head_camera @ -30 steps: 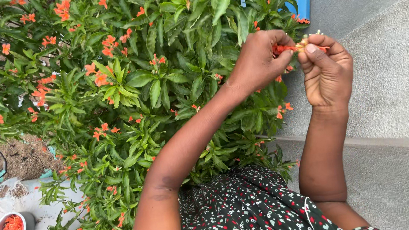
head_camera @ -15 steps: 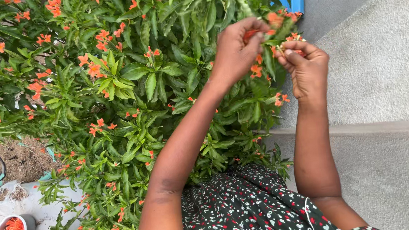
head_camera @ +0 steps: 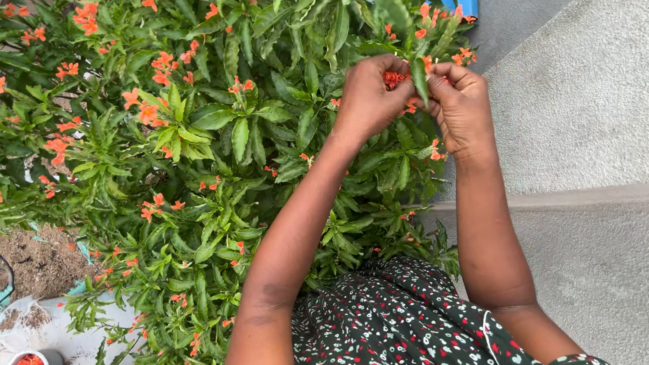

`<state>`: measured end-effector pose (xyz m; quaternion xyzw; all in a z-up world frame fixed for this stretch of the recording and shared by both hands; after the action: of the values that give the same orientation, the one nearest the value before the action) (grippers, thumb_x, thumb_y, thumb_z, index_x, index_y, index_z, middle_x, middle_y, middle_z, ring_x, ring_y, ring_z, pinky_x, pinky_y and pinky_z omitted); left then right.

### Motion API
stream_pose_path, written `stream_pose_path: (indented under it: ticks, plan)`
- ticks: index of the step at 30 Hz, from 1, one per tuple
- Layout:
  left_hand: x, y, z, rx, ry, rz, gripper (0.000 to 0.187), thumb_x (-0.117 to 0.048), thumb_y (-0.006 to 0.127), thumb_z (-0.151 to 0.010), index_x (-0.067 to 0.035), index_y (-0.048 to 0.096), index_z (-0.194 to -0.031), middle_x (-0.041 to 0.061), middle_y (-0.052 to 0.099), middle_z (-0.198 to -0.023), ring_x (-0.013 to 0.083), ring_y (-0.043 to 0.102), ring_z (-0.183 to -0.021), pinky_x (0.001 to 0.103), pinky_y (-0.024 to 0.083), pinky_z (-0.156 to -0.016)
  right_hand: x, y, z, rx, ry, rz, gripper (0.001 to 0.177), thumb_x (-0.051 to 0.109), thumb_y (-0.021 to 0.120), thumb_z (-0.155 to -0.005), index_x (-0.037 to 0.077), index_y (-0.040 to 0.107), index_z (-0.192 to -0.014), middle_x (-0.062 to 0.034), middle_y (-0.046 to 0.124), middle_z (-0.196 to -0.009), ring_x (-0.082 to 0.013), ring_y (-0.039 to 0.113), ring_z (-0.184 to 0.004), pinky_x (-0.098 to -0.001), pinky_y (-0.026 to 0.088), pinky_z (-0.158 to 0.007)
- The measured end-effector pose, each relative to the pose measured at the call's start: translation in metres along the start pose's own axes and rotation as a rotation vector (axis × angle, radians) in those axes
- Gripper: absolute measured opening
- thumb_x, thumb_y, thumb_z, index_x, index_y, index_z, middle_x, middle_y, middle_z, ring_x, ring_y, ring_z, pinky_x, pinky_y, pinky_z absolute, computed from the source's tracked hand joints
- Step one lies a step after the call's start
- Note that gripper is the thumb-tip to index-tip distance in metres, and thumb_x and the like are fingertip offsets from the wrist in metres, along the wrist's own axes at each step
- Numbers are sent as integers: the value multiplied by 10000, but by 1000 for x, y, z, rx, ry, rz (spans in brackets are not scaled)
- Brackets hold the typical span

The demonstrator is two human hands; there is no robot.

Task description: The person picks small orange flowers from a large green bush by hand and places them into a metal bowl.

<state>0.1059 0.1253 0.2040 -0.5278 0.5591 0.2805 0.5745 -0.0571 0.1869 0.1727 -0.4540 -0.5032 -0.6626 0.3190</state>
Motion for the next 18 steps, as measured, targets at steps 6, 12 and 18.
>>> stream_pose_path:
  ticks: [6,12,18]
  plan:
    - [11,3,-2,-53,37,52,201,-194,767,-818,-16,750,-909,91,781,-835,152,757,-750,325,599,-722,-14,-5,3,-1,-18,1,85,-70,702,-966,-22,708,-1037,-66,719,-919,-87,656,-723,-210,544,-629]
    - [23,5,-5,-61,100,25,124,-118,759,-814,-9,752,-872,84,789,-828,143,753,-748,309,595,-727,-17,-8,9,-54,-6,-41,177,-135,636,-888,-30,713,-1008,-80,729,-913,-100,674,-718,-207,544,-616]
    - [30,-6,-7,4,-126,418,118,-52,713,-871,31,716,-956,74,742,-837,110,730,-615,244,596,-542,8,-61,1,-167,-82,-150,168,-153,593,-918,-26,695,-959,-161,739,-964,-192,742,-807,-287,651,-760]
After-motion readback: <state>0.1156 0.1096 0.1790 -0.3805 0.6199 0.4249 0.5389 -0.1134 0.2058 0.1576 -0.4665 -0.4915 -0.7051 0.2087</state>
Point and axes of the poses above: each hand's wrist, its own z-axis away from the middle knuckle, its own y-axis out of the palm, x = y × z, the point moved 2 cm from there along -z, towards the middle knuckle
